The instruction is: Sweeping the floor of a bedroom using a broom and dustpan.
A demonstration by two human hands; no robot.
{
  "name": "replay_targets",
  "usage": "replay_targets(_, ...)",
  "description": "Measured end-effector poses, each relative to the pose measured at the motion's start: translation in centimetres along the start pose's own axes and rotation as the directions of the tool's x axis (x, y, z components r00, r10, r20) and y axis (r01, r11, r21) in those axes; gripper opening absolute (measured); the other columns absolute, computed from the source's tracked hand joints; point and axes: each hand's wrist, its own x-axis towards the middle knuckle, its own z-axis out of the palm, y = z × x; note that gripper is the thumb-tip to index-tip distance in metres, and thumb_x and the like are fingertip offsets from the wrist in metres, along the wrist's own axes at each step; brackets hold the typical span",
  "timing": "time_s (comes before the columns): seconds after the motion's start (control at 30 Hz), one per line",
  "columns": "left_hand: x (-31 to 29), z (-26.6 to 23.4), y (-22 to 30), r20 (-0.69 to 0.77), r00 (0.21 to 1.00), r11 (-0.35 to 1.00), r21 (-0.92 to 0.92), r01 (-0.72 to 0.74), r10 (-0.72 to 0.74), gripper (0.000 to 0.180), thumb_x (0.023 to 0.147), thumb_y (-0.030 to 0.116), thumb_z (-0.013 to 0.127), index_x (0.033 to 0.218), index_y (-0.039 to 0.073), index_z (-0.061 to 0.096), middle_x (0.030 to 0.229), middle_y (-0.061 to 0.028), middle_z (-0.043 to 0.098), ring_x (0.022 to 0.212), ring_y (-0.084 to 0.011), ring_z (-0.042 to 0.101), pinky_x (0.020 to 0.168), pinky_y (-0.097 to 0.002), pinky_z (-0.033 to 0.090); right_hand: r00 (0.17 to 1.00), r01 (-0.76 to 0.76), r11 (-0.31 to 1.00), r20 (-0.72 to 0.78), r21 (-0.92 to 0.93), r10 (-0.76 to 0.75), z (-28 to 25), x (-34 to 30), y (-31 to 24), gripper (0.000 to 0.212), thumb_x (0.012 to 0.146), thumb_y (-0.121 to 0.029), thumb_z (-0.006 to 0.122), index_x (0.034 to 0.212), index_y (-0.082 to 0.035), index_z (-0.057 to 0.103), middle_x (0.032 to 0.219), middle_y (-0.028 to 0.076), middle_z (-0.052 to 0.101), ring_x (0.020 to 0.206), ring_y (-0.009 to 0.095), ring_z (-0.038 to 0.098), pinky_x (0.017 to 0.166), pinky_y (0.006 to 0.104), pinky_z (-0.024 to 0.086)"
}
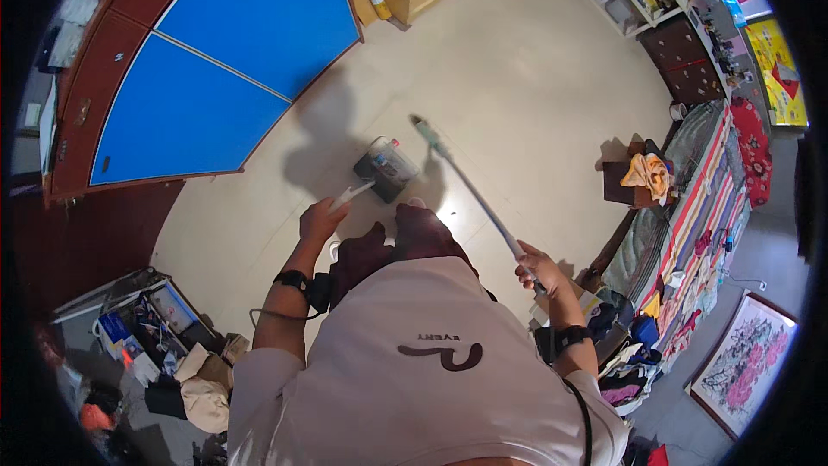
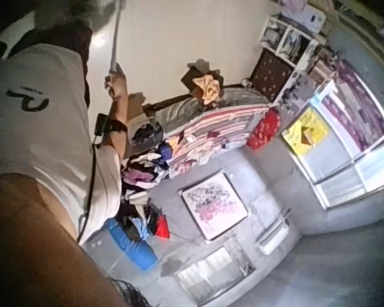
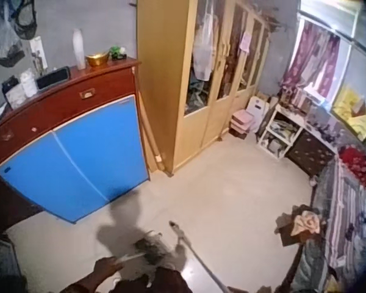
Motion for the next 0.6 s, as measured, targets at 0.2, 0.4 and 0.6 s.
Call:
replay_targets(0.2, 0.9, 0.1, -0.1, -0.020, 1.000, 0.998, -0.058, 0.013, -0.014, 0.051, 0.080, 0.056, 0.053, 0.095, 0.009, 0.062, 0.088, -0.0175, 0.065, 0.085, -0.0362, 0.061, 0.073, -0.0447, 0.047, 0.991, 0.109, 0.990, -0.085, 0.091, -0.101, 1.1, 8.4, 0.0, 0.026, 0.086, -0.010, 0.045, 0.111, -0.014, 0.040, 0.060, 0.000, 0.036, 0.046, 0.009, 0.038, 0.037, 0.0226, 0.033)
replay_targets(0.4, 0.5, 0.0, -0.2, 0.023, 0.998, 0.997, -0.047, 0.067, -0.066, 0.057, 0.080, 0.060, 0.049, 0.101, 0.009, 0.061, 0.097, -0.0195, 0.063, 0.093, -0.0359, 0.060, 0.079, -0.0441, 0.047, 1.000, 0.018, 0.999, 0.014, -0.050, -0.017, 4.5, 8.2, 1.2, 0.026, 0.089, -0.012, 0.043, 0.115, -0.014, 0.039, 0.057, -0.003, 0.036, 0.043, 0.009, 0.038, 0.036, 0.0229, 0.033)
replay_targets(0.6, 1.1, -0.5, -2.5, -0.134, 0.989, 0.998, -0.020, -0.059, 0.056, 0.051, 0.082, 0.057, 0.051, 0.095, 0.009, 0.062, 0.087, -0.0167, 0.064, 0.085, -0.0354, 0.062, 0.073, -0.0446, 0.048, 0.961, -0.072, 0.997, 0.267, -0.026, 0.076, 6.5, 5.5, 0.8, 0.041, 0.090, -0.016, 0.048, 0.128, -0.009, 0.037, 0.058, -0.003, 0.041, 0.043, 0.007, 0.040, 0.035, 0.0215, 0.029)
